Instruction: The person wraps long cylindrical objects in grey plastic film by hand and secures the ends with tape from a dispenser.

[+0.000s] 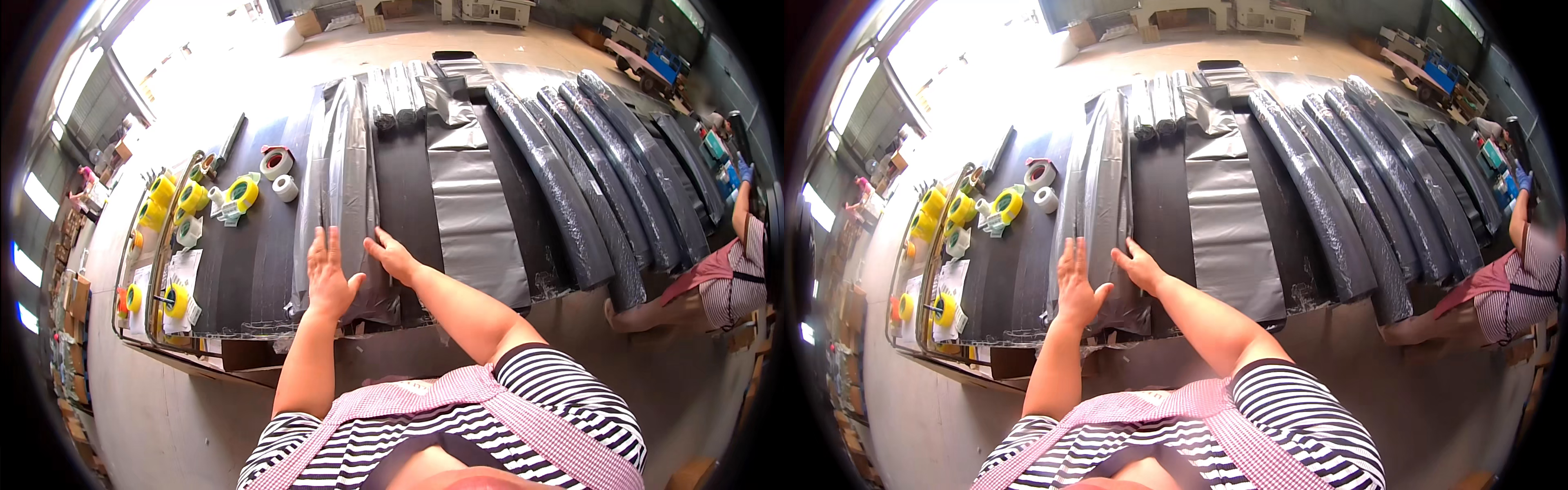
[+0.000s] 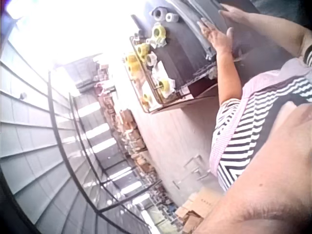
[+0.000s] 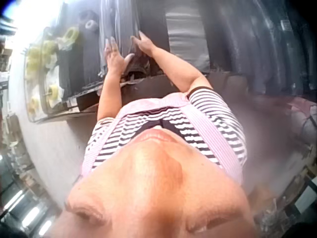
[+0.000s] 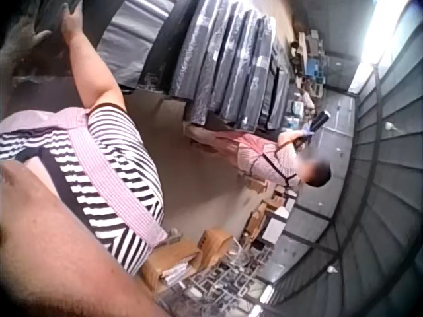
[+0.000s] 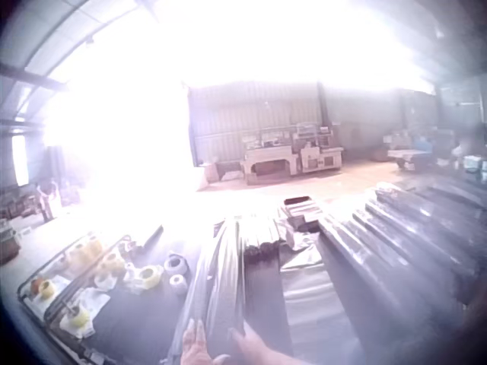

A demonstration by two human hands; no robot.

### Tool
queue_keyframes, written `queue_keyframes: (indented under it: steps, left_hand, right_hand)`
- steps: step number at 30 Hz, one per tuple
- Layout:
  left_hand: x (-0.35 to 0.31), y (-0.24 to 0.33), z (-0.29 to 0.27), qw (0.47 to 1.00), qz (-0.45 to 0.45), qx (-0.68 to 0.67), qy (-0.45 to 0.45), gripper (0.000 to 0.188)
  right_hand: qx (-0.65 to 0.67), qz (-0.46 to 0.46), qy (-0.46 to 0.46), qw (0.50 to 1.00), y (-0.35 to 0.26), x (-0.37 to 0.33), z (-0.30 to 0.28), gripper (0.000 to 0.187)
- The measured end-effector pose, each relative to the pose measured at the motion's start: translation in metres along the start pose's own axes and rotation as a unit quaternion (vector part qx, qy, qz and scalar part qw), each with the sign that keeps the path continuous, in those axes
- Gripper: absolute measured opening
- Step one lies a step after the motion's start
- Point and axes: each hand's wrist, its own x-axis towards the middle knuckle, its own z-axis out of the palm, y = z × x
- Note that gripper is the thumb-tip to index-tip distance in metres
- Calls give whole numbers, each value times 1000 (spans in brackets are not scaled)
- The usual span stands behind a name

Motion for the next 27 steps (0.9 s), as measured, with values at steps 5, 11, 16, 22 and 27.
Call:
queue_keyframes:
  steps: [5,11,16,22,27]
  left_hand:
    - [-4,-36,20,995,-21,-5,-93,70]
    - [-7,-17,29,989,-9,137,-47,61]
    - [3,58,76,982,113,-48,-144,60]
    - [19,125,158,937,-150,-239,-205,68]
    - [25,148,195,923,-118,-266,-253,65]
  right_hand:
    - [-123,-86,-13,989,5,-58,-63,56]
    - [-460,-53,341,818,12,-195,-200,40]
    - [-460,73,386,796,36,-204,-233,56]
    - [-397,233,327,825,6,-159,-222,67]
    - [-227,195,257,919,0,-154,-265,49]
